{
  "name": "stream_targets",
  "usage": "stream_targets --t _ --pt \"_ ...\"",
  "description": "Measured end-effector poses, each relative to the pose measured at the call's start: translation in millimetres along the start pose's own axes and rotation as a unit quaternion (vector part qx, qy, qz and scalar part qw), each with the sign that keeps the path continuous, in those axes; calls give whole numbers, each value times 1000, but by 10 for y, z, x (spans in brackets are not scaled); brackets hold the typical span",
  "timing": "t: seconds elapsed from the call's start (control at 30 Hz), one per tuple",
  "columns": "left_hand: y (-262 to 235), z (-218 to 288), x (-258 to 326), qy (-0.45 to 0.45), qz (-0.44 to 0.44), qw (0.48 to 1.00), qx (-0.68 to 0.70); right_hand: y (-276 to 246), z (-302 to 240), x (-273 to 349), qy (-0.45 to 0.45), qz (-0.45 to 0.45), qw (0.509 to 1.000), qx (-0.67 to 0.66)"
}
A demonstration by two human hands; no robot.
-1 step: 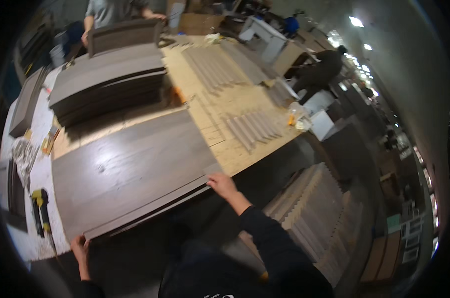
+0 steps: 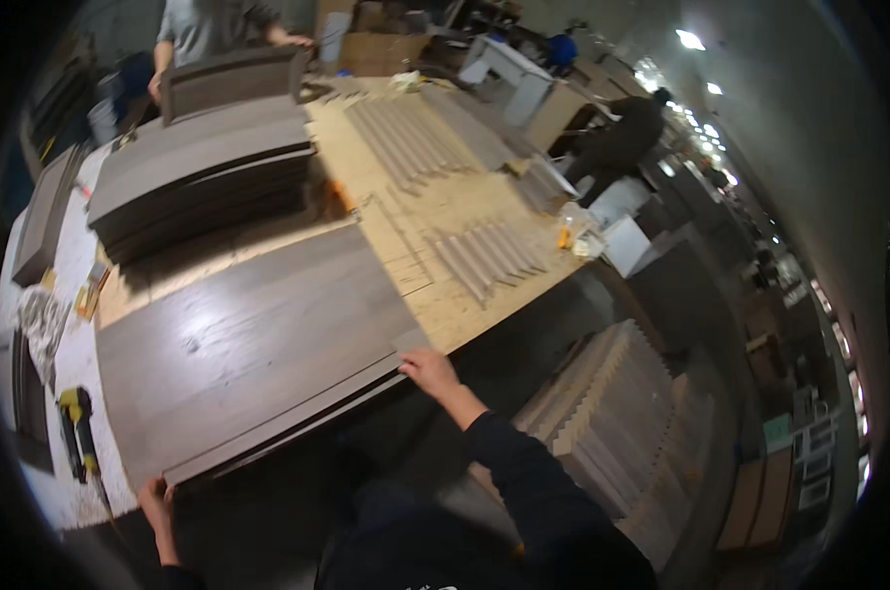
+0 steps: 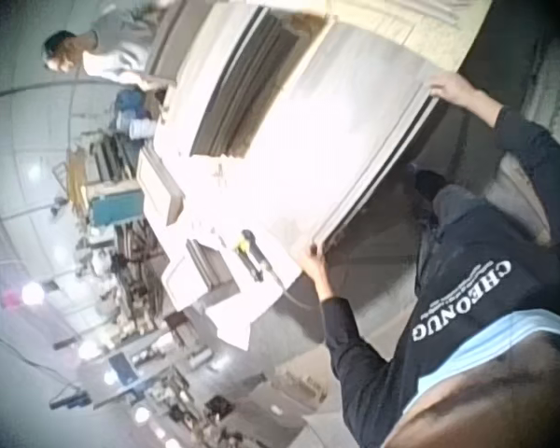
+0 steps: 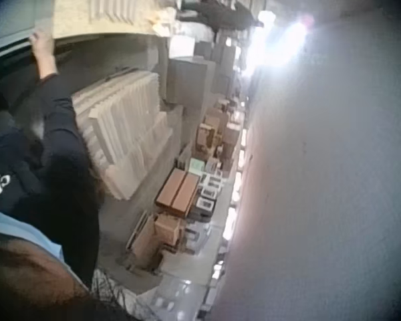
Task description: Assembling wood furniture panels using a pneumatic nail gun and adhesive.
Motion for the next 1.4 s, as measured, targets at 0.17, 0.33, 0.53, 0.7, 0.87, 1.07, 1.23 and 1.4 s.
stream_targets --t 0.17,0.33,0.53,0.7,0.87,1.07,1.23,1.4 --pt "-89 321 32 86 41 995 -42 -134 -51 129 0 67 998 -11" --pt "-156 350 41 26 52 998 -3 -129 -82 119 5 78 997 -7" --pt "-110 354 -96 45 8 999 -20 -150 -18 51 -27 79 996 -18" --pt "-120 389 -68 28 21 999 -2 -190 -90 39 -6 80 997 -19" --pt "-161 416 -29 -3 18 1000 8 -187 -143 68 -4 77 997 -9" --pt "-180 692 -128 -291 -76 940 162 -162 2 -28 208 -15 978 -8" --pt "-72 777 -100 -386 7 906 176 -112 137 -90 286 -23 956 -65" --pt "-147 591 -118 -292 -64 954 26 -156 163 -66 312 -85 946 -14"
Point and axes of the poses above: each hand's wrist, its own x-axis away from the middle knuckle, its own y-axis out of the palm, z = x × y, the point moved 2 cm from there along -x, towards the middle knuckle, and after that the axes turned 15 degrees about z, right-handed, at the moved point
